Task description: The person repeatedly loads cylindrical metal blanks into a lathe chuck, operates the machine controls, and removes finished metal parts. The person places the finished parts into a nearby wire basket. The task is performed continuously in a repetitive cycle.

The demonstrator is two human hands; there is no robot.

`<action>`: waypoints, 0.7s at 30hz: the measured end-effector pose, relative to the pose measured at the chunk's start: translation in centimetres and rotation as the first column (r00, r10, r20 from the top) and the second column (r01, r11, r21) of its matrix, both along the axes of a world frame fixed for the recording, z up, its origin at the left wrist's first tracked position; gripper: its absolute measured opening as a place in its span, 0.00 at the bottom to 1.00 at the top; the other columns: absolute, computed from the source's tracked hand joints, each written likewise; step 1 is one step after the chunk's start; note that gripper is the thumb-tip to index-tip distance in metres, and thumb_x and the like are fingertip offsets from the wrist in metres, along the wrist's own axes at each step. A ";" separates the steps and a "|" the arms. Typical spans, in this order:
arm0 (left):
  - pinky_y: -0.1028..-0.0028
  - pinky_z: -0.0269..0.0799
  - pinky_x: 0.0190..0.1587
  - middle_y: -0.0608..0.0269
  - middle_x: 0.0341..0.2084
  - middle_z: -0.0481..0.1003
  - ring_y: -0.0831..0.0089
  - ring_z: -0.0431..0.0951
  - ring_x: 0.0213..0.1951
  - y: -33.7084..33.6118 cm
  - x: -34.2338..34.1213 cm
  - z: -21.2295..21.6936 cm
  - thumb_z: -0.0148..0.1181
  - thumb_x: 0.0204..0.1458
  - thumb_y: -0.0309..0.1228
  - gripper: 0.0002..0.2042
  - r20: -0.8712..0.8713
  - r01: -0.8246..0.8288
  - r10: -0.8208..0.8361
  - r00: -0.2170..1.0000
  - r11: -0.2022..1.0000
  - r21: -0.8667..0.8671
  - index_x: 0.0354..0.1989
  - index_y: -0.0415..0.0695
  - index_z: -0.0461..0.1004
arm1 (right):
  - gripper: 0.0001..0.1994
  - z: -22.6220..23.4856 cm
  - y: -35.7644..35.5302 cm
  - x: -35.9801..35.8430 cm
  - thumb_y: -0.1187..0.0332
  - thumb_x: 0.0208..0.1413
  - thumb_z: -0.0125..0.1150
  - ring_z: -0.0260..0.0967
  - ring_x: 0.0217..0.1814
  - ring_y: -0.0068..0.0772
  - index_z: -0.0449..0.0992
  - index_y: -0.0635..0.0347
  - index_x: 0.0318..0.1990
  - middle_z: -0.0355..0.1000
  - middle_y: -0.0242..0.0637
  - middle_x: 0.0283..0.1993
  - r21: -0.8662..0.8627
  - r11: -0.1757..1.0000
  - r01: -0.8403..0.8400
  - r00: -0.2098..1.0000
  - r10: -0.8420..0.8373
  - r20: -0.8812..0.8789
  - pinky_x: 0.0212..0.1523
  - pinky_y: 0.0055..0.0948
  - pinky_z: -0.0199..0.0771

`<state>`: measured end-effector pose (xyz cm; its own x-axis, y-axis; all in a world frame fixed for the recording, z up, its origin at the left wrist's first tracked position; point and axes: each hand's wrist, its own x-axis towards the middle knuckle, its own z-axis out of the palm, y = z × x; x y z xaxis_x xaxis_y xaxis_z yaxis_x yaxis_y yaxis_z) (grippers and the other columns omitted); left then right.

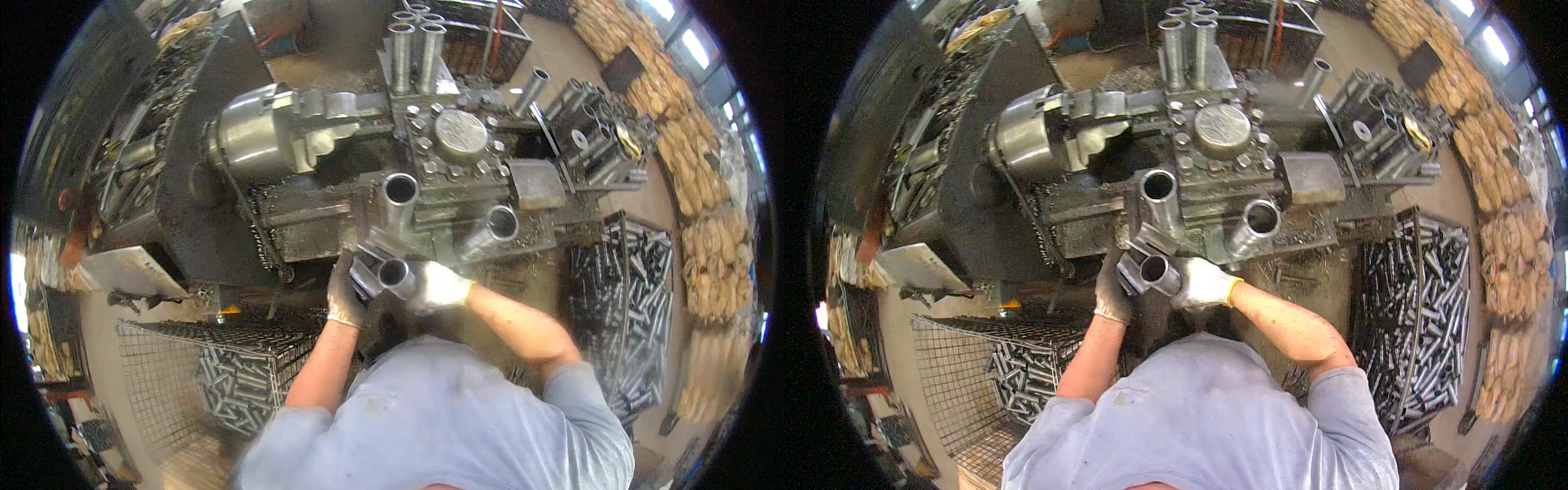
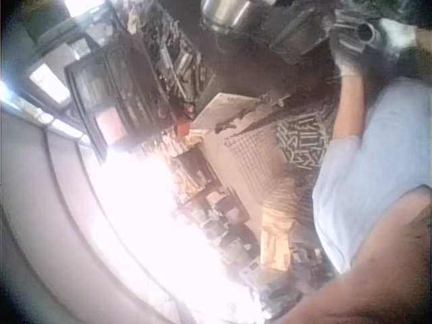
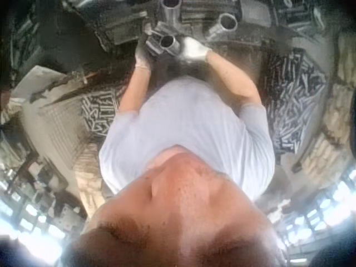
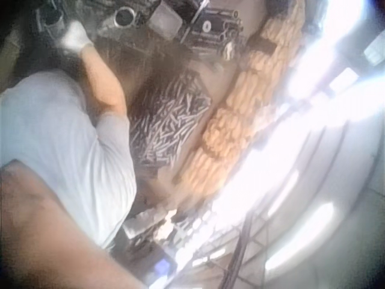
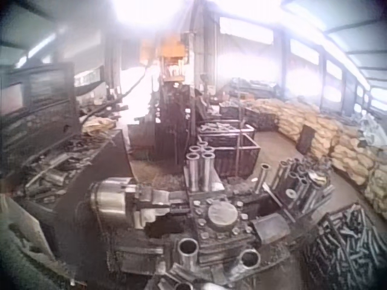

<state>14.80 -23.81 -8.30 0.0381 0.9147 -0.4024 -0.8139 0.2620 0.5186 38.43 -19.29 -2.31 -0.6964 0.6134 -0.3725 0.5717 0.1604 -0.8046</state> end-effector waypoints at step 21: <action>0.70 0.79 0.59 0.60 0.49 0.80 0.64 0.79 0.53 -3.1 0.2 5.5 0.70 0.60 0.38 0.27 -0.606 -0.001 0.073 0.792 0.993 0.119 0.64 0.40 0.70 | 0.25 3.3 1.5 7.7 0.51 0.49 0.81 0.84 0.39 0.47 0.80 0.60 0.45 0.83 0.44 0.39 0.441 0.756 0.484 0.852 -0.522 -0.040 0.42 0.39 0.84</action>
